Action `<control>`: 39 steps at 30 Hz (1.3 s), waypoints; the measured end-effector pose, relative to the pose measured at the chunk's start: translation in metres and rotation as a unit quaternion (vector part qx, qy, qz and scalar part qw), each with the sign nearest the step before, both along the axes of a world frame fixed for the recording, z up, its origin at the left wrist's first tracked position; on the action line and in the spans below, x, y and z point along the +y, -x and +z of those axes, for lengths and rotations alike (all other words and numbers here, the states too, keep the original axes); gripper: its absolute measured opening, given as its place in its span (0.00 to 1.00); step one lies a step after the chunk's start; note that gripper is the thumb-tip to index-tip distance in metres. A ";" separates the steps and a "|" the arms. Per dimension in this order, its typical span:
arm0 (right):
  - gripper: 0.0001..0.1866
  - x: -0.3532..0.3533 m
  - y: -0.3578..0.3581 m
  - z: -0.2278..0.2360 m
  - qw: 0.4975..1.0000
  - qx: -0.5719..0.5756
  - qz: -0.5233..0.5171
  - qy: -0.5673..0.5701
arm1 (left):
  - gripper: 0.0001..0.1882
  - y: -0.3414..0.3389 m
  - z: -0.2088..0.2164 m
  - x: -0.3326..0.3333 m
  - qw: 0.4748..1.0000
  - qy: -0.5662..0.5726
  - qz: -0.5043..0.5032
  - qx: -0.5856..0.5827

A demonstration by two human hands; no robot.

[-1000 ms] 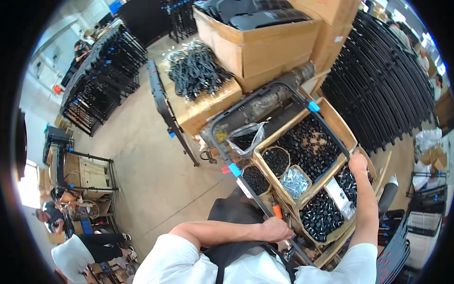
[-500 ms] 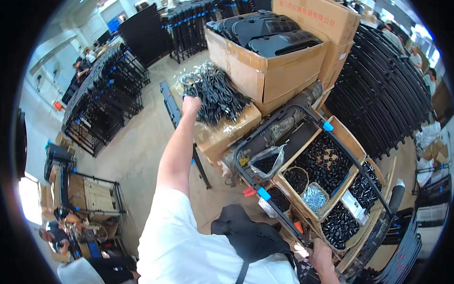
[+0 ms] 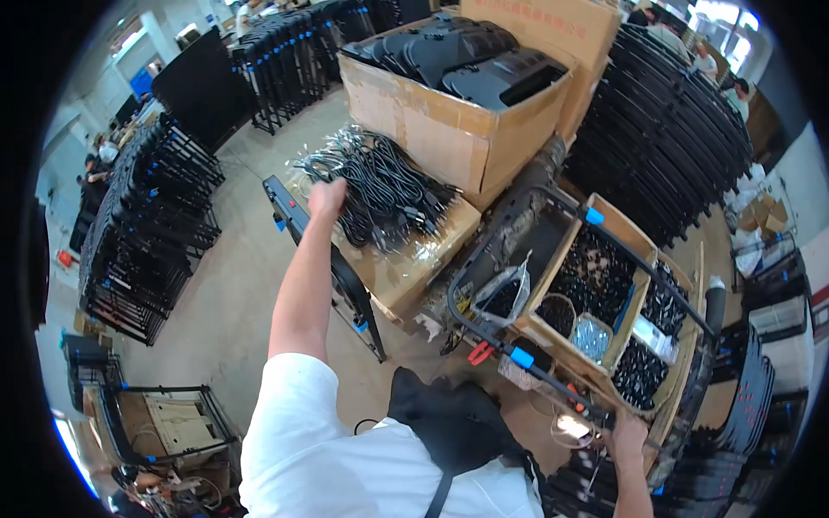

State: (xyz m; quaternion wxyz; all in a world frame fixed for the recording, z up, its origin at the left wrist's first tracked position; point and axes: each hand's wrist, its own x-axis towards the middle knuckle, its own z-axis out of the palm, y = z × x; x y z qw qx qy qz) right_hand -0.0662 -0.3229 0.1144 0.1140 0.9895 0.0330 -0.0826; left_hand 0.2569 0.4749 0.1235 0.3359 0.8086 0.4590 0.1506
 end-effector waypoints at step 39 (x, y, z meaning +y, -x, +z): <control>0.23 0.007 -0.004 -0.027 0.996 0.082 -0.020 0.003 | 0.20 0.211 -0.113 -0.347 0.835 0.212 -0.502 -0.070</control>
